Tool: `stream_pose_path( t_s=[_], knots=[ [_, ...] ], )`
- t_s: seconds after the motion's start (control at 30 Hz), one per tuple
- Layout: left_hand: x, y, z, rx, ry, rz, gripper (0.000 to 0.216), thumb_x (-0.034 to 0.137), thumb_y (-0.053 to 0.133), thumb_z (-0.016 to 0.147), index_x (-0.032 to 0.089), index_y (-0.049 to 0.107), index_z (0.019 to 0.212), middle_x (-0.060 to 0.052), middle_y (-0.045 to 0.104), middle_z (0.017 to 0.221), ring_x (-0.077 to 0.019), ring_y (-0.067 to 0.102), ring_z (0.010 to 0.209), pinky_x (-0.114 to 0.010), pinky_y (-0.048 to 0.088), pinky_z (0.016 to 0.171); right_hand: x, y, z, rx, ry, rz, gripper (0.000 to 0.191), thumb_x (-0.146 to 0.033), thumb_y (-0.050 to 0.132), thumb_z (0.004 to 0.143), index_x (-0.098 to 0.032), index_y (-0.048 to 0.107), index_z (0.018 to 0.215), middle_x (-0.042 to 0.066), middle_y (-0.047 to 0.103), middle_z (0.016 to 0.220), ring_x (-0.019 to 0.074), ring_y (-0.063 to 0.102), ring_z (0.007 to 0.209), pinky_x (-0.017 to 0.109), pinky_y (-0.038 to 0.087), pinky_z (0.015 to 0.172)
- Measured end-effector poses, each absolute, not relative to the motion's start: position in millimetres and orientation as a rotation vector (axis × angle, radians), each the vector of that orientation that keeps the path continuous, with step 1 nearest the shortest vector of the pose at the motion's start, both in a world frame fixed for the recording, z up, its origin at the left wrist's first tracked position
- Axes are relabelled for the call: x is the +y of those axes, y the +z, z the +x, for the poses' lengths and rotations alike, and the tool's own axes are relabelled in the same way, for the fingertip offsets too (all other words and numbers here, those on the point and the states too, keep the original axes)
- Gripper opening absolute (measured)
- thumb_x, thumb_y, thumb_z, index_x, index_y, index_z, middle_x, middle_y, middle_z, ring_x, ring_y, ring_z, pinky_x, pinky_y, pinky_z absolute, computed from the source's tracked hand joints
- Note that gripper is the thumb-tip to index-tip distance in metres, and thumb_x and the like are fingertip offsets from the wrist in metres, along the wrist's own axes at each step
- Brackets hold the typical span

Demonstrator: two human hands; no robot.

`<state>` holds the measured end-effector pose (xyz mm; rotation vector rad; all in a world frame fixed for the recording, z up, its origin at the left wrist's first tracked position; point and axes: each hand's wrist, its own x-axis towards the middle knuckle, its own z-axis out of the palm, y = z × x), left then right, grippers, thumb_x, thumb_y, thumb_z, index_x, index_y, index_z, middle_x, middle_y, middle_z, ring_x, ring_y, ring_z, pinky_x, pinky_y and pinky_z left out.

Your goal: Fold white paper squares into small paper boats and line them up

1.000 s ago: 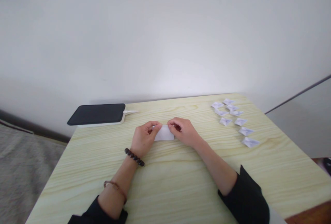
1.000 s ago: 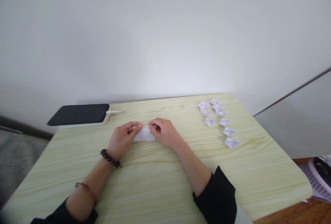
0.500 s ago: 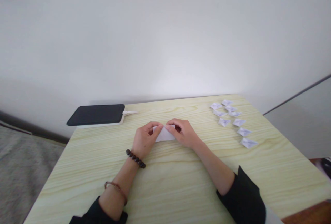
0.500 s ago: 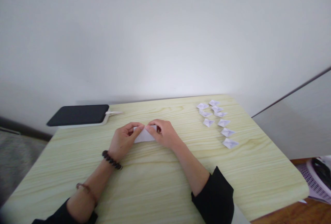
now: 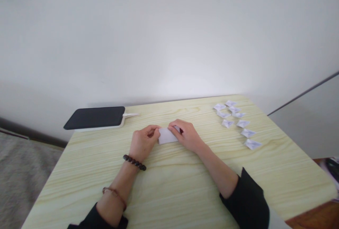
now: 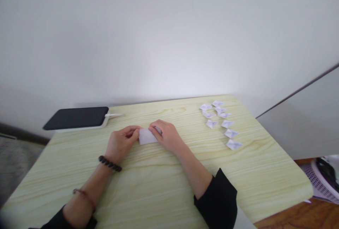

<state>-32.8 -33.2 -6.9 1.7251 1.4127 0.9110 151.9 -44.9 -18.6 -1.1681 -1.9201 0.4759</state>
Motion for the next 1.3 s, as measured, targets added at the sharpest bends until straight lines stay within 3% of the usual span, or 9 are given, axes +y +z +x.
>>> stream_pose_path(
  t_s=[0.13, 0.23, 0.37, 0.53, 0.7, 1.0, 1.3],
  knots=[
    [-30.7, -7.9, -32.9, 1.337, 0.963, 1.486, 0.032, 0.04, 0.054, 0.076, 0.013, 0.068, 0.085, -0.007, 0.074, 0.077, -0.0191, 0.068, 0.068, -0.029, 0.055, 0.065, -44.1, -17.5, 153.5, -1.846, 0.51, -1.226, 0.019, -0.029, 0.049, 0.091, -0.018, 0.063, 0.084, 0.002, 0.066, 0.078, 0.0122, 0.057, 0.067, 0.023, 0.042, 0.063],
    [-32.5, -5.9, -30.7, 1.271, 0.96, 1.508, 0.04, 0.047, 0.053, 0.078, 0.013, 0.068, 0.094, -0.006, 0.072, 0.075, -0.0167, 0.065, 0.062, -0.026, 0.053, 0.057, -44.6, -17.0, 152.7, -1.899, 0.544, -1.22, 0.02, -0.03, 0.049, 0.091, -0.018, 0.064, 0.083, 0.002, 0.066, 0.078, 0.0121, 0.056, 0.067, 0.023, 0.041, 0.064],
    [-34.8, -3.8, -29.5, 1.267, 0.865, 1.686, 0.037, 0.049, 0.063, 0.074, 0.014, 0.07, 0.085, -0.001, 0.066, 0.059, -0.013, 0.056, 0.051, -0.022, 0.043, 0.048, -45.1, -17.3, 151.2, -1.844, 0.605, -1.252, 0.02, -0.033, 0.052, 0.089, -0.019, 0.065, 0.082, 0.0, 0.064, 0.072, 0.011, 0.054, 0.061, 0.023, 0.04, 0.062],
    [-32.2, -5.1, -31.2, 1.27, 0.949, 1.506, 0.041, 0.053, 0.063, 0.071, 0.014, 0.067, 0.083, -0.004, 0.069, 0.066, -0.0147, 0.059, 0.055, -0.023, 0.045, 0.049, -43.4, -19.5, 151.1, -1.621, 0.812, -1.265, 0.019, -0.036, 0.059, 0.082, -0.018, 0.062, 0.08, -0.003, 0.056, 0.06, 0.009, 0.047, 0.052, 0.021, 0.038, 0.052],
    [-32.0, -6.6, -30.6, 1.274, 0.905, 1.551, 0.037, 0.051, 0.061, 0.073, 0.015, 0.065, 0.081, -0.002, 0.065, 0.061, -0.0126, 0.054, 0.05, -0.022, 0.042, 0.047, -42.5, -18.1, 150.5, -1.548, 0.877, -1.274, 0.018, -0.034, 0.061, 0.079, -0.017, 0.062, 0.075, -0.003, 0.056, 0.059, 0.0084, 0.046, 0.051, 0.021, 0.036, 0.049],
    [-30.7, -6.5, -32.2, 1.366, 0.884, 1.757, 0.035, 0.046, 0.051, 0.082, 0.015, 0.069, 0.083, -0.003, 0.069, 0.071, -0.0163, 0.057, 0.063, -0.024, 0.042, 0.055, -42.5, -19.9, 151.7, -1.658, 0.759, -1.283, 0.023, -0.034, 0.054, 0.086, -0.017, 0.068, 0.08, 0.0, 0.063, 0.064, 0.0111, 0.052, 0.056, 0.022, 0.038, 0.054],
    [-32.0, -5.6, -32.2, 1.344, 0.819, 1.864, 0.035, 0.046, 0.049, 0.081, 0.017, 0.068, 0.08, -0.003, 0.068, 0.068, -0.0161, 0.056, 0.06, -0.024, 0.041, 0.054, -45.9, -15.7, 151.4, -1.713, 0.773, -1.271, 0.023, -0.035, 0.055, 0.086, -0.017, 0.064, 0.073, -0.002, 0.057, 0.059, 0.0087, 0.047, 0.052, 0.021, 0.036, 0.051]
  ],
)
